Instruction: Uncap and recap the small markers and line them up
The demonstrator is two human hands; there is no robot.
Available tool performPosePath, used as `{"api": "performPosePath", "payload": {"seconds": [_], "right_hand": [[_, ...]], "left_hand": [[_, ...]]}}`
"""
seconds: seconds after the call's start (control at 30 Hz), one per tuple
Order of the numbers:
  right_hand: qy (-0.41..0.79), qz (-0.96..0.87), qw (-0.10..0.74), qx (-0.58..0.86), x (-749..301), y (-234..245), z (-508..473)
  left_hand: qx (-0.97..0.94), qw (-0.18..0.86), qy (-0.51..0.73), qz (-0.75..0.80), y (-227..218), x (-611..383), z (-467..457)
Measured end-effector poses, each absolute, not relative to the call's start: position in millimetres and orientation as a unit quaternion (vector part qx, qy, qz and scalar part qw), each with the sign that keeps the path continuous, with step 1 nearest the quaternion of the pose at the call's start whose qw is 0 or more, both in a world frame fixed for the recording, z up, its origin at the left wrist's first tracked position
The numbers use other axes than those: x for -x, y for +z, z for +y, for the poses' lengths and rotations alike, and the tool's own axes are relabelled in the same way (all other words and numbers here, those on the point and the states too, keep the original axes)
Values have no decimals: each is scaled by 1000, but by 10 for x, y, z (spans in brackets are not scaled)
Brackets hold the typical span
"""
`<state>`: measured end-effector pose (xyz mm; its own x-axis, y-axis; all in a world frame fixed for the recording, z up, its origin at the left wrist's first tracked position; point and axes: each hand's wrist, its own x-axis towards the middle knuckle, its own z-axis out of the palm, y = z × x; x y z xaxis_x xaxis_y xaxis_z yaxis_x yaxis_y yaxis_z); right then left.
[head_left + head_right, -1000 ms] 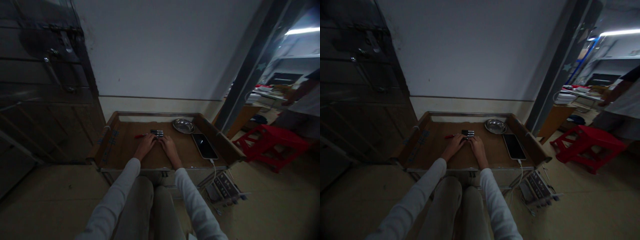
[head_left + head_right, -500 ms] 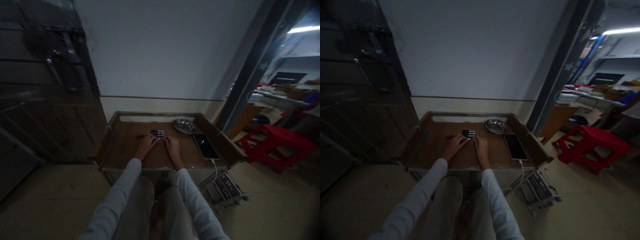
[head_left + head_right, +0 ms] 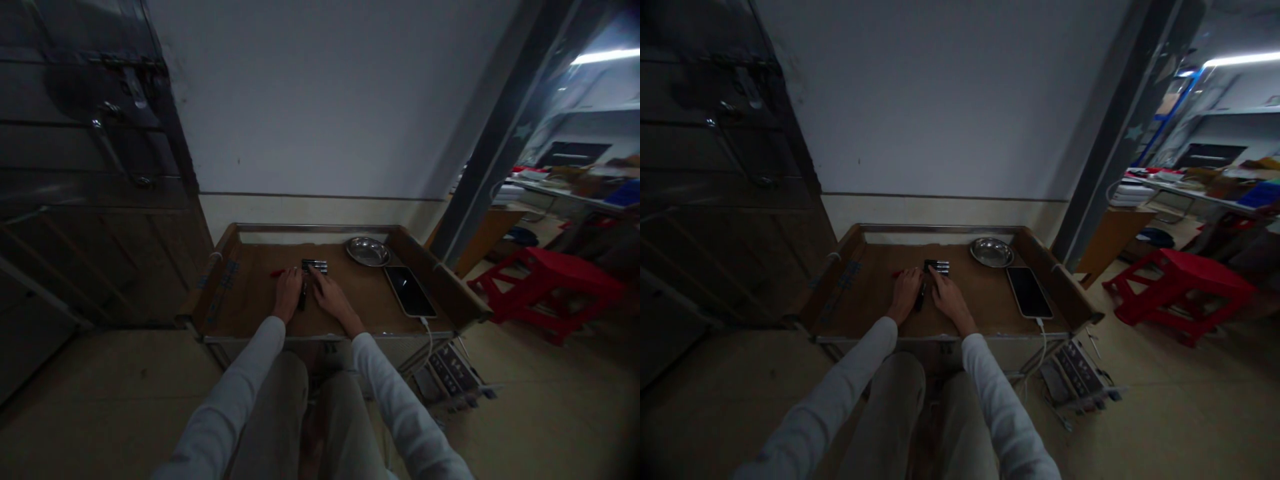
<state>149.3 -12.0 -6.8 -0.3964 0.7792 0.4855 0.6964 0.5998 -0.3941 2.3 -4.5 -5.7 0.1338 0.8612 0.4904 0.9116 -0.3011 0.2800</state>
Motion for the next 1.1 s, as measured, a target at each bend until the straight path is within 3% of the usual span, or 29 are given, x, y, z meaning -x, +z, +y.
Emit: {"api": "performPosePath", "payload": {"seconds": [0.17,0.3,0.43,0.6,0.77,0.87,0.97,1.1], "right_hand": [[60,-830,324,449,-1521,-84,-92],[48,-830,313,458,-1546,-86,-66],[41,-830,306,465,-1557,-133,-22],[68,-836,333,431,-1551,-152,-11],[79,-784,418,453,-1576,-114,-37],[63,-772,421,472,-1591,-109,-35],[42,-778,402,482,-1590,-110,-23],[14,-776,375,507,-1584,-111,-7]], "left_hand": [[722,35,-327,-609,-17,-3,-45],[693,-39,-391,-604,20,37,-186],[735,-110,-347,-573,-14,54,-336],[751,-118,-315,-568,0,19,-259],[681,-177,-452,-548,111,43,-103],[607,-219,-524,-555,153,118,-73],[628,-179,-498,-571,158,210,-71],[707,-41,-351,-612,115,279,-67]]}}
